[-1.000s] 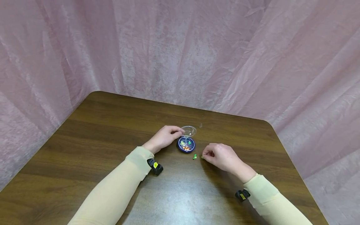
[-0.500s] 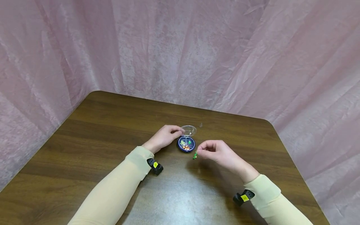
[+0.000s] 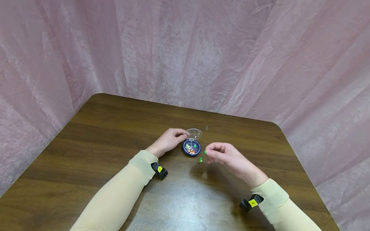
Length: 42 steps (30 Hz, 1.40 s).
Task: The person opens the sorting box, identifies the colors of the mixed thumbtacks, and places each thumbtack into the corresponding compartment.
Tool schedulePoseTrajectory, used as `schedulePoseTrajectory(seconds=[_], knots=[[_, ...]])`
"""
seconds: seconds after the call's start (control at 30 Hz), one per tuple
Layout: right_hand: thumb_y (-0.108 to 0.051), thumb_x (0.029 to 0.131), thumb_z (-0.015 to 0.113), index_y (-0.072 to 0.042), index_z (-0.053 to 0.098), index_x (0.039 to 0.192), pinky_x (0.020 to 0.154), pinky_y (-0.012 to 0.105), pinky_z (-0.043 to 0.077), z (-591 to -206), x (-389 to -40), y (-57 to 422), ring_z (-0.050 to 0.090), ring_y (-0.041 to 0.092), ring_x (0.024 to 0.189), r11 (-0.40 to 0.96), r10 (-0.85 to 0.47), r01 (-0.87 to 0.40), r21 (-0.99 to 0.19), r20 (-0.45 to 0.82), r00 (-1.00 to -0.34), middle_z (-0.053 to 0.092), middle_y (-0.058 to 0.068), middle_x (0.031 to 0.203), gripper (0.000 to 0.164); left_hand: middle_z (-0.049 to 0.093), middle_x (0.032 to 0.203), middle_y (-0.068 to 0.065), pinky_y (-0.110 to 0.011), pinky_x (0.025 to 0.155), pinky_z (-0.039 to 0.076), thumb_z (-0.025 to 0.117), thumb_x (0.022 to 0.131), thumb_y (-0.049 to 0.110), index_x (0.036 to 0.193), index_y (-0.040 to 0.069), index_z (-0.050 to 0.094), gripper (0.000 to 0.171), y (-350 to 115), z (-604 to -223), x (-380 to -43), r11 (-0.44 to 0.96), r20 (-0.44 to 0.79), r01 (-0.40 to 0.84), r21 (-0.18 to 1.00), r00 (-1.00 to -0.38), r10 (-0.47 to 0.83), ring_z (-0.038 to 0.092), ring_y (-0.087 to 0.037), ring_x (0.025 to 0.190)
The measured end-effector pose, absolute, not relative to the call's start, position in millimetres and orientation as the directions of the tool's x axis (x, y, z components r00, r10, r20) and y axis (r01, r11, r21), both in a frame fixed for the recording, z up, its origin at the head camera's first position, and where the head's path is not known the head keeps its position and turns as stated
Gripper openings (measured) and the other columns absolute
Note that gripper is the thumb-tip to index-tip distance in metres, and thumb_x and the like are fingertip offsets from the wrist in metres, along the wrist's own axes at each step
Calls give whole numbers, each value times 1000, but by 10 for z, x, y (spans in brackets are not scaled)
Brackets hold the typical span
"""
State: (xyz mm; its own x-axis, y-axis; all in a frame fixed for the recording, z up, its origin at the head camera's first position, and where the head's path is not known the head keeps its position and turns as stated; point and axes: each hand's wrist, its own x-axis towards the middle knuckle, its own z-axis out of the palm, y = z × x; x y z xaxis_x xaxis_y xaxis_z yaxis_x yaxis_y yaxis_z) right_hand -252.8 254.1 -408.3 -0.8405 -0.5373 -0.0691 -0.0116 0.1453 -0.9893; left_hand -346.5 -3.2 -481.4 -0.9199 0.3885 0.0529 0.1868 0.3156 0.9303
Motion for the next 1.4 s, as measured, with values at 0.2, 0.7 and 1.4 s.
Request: schedulePoseTrajectory(seconds=[0.2, 0.7, 1.4], knots=[[-5, 103, 47, -4, 62, 101, 81, 32, 49, -4067, -2521, 2564, 48, 20, 77, -151, -665, 105, -983, 22, -747, 51, 4, 83, 15, 67, 117, 10, -34, 103, 39, 60, 100, 32, 118, 19, 74, 27, -37, -4801, -3454, 315, 59, 194, 929, -919, 391, 56, -12, 119], [-5, 103, 46, -3, 62, 102, 82, 32, 48, -4014, -2552, 2571, 52, 22, 82, -154, -645, 91, -984, 31, -763, 53, 5, 84, 17, 67, 119, 8, -34, 104, 38, 59, 100, 31, 119, 17, 73, 28, -33, -4767, -3439, 321, 53, 192, 927, -917, 394, 55, -13, 120], [-25, 89, 69, -25, 71, 85, 62, 28, 44, -4208, -3013, 2233, 52, 4, 68, 857, -445, -483, -180, 216, -869, 56, -16, 77, 4, 67, 118, 9, -34, 103, 39, 59, 100, 29, 118, 18, 74, 25, -32, -4754, -3434, 309, 65, 201, 930, -915, 398, 56, -12, 119]])
